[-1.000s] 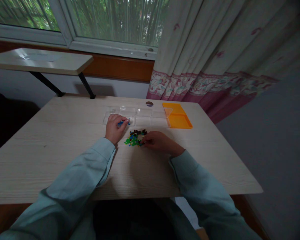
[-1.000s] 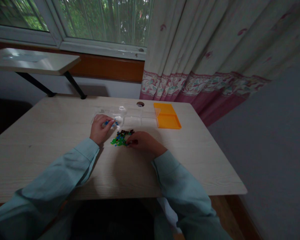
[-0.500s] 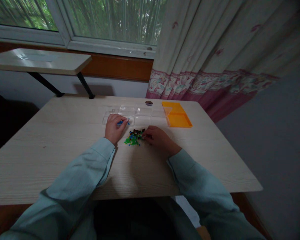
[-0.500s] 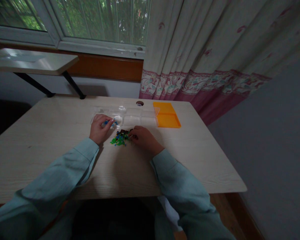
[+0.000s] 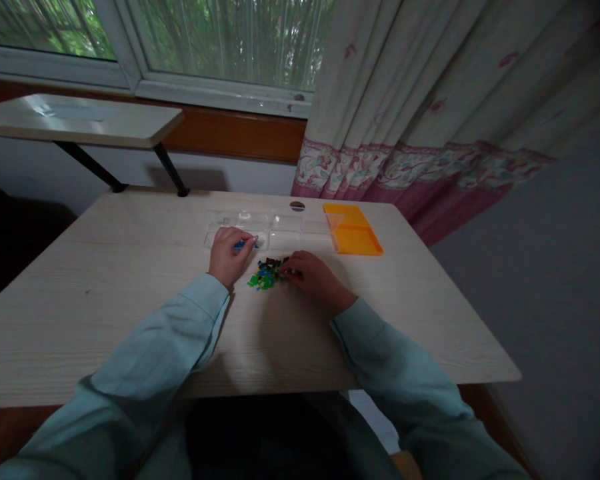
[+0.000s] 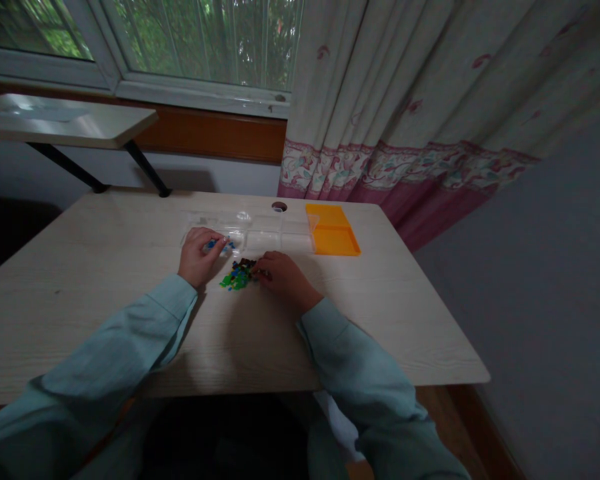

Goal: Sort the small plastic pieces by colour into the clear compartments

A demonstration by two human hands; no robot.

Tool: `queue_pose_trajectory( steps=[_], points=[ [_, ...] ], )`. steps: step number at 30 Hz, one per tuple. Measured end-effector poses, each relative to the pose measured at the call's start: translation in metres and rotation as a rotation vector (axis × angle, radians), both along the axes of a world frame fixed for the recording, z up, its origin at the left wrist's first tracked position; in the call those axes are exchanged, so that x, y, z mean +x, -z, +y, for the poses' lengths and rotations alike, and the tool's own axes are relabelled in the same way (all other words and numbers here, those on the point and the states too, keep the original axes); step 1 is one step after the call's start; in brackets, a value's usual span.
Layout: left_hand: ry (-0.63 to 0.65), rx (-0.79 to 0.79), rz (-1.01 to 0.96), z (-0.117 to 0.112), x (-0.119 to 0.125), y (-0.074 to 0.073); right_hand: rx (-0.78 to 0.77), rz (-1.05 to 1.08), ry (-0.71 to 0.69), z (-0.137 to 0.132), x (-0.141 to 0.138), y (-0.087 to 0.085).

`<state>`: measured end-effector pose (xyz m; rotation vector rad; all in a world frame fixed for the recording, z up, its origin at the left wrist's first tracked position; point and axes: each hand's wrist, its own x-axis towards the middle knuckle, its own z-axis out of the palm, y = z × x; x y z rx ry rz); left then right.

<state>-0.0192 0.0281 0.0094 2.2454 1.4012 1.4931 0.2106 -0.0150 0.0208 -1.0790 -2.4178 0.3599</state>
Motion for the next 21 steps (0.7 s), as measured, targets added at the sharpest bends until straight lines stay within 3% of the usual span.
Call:
queue_pose_trajectory(
  steps=[5, 10, 21],
  points=[
    [0.006, 0.014, 0.002, 0.001, 0.0, 0.001, 0.067, -0.047, -0.1, -0.015, -0.022, 0.004],
    [-0.011, -0.003, 0.009, 0.0, 0.0, 0.001, 0.103, -0.101, 0.001, -0.02, -0.037, 0.011],
    [-0.003, 0.0, -0.01, 0.001, 0.0, 0.002, 0.06, -0.017, 0.144, -0.001, -0.006, 0.001]
  ],
)
